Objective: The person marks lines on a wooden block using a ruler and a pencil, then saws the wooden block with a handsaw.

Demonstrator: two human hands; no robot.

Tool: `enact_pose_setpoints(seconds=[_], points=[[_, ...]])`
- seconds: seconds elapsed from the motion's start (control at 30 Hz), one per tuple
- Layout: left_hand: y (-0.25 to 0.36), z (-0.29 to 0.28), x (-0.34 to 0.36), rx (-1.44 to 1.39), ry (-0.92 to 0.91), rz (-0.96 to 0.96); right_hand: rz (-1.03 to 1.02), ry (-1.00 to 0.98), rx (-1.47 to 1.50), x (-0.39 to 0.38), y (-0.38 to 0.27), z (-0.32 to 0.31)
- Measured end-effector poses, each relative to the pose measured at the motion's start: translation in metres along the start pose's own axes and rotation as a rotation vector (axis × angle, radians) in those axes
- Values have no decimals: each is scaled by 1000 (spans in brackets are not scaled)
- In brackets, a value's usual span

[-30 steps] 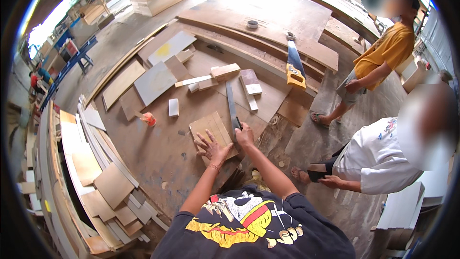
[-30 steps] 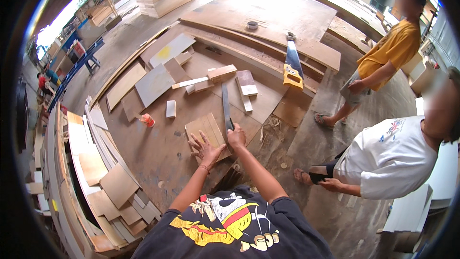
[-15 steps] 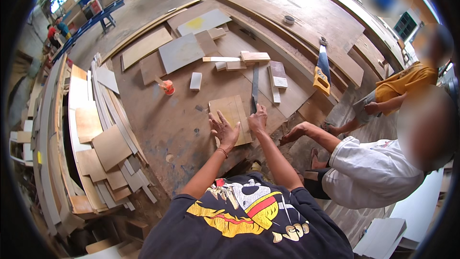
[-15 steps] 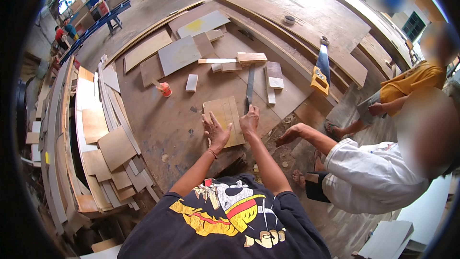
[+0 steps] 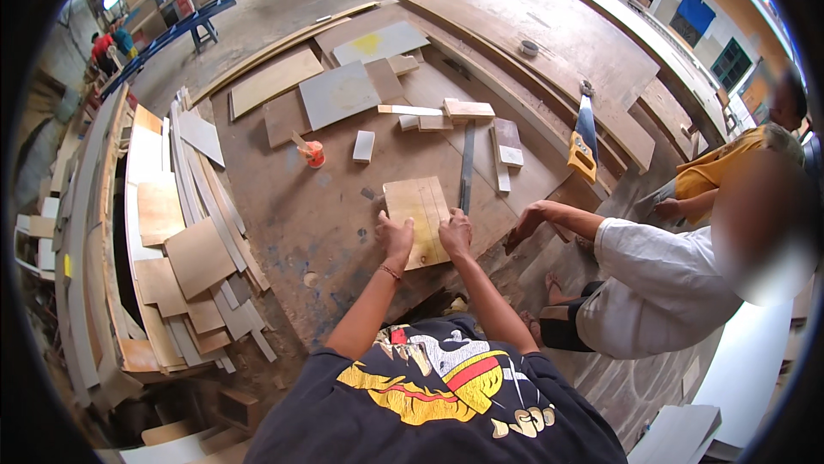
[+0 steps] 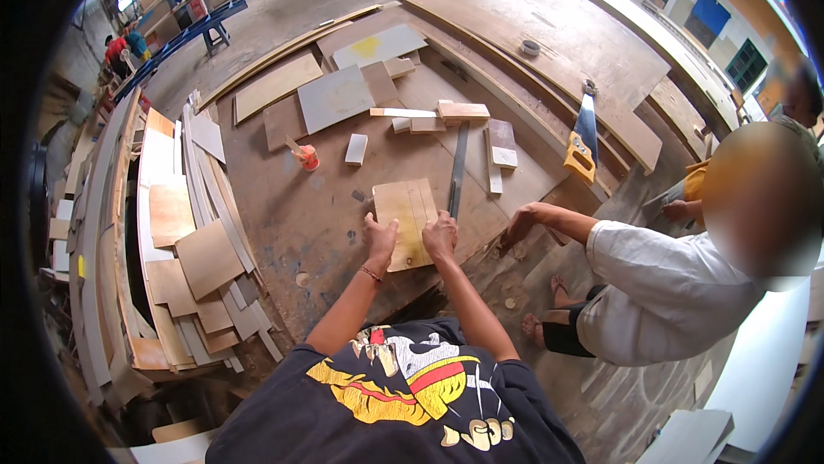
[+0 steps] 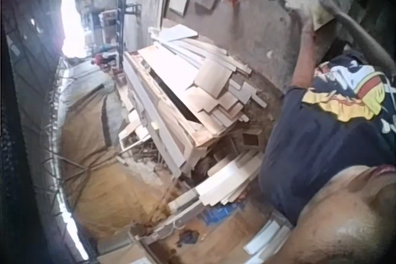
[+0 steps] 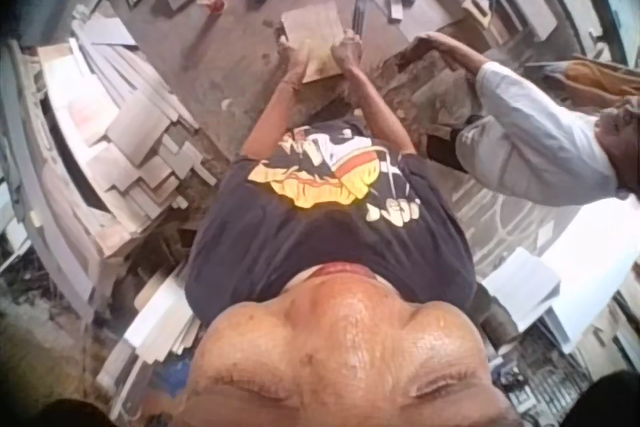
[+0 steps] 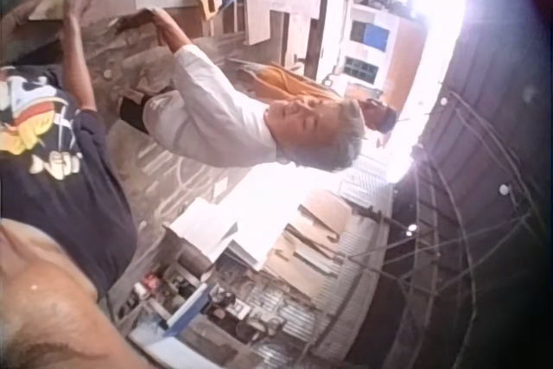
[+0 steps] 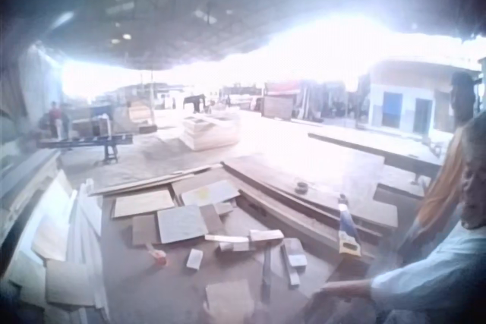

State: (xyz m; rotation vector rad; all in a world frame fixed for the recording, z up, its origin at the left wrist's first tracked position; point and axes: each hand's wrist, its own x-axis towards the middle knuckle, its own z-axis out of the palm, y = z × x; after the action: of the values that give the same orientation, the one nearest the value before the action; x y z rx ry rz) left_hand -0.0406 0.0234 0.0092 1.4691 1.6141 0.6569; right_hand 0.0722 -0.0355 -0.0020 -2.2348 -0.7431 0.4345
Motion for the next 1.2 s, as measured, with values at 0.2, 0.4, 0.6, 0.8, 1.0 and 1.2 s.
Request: enact_pose_setpoints(seconds=[0.2, 0.4, 0.6, 0.8, 1.0, 1.2], points=[[6, -10, 14, -310, 28, 154, 148, -14, 390, 4, 7, -7], [12, -14, 27, -572, -19, 119, 34, 112, 663, 25, -6, -22], [10, -21, 21, -883, -108, 3, 96, -166, 779, 5, -36, -47], [-2, -11, 18, -652, -157, 48, -61, -180, 769, 11, -17, -48], [30, -16, -2, -556, -169, 98, 244, -135, 951, -8, -51, -75], [61, 27, 12, -231, -255, 69, 201, -168, 679, 54, 13, -85]])
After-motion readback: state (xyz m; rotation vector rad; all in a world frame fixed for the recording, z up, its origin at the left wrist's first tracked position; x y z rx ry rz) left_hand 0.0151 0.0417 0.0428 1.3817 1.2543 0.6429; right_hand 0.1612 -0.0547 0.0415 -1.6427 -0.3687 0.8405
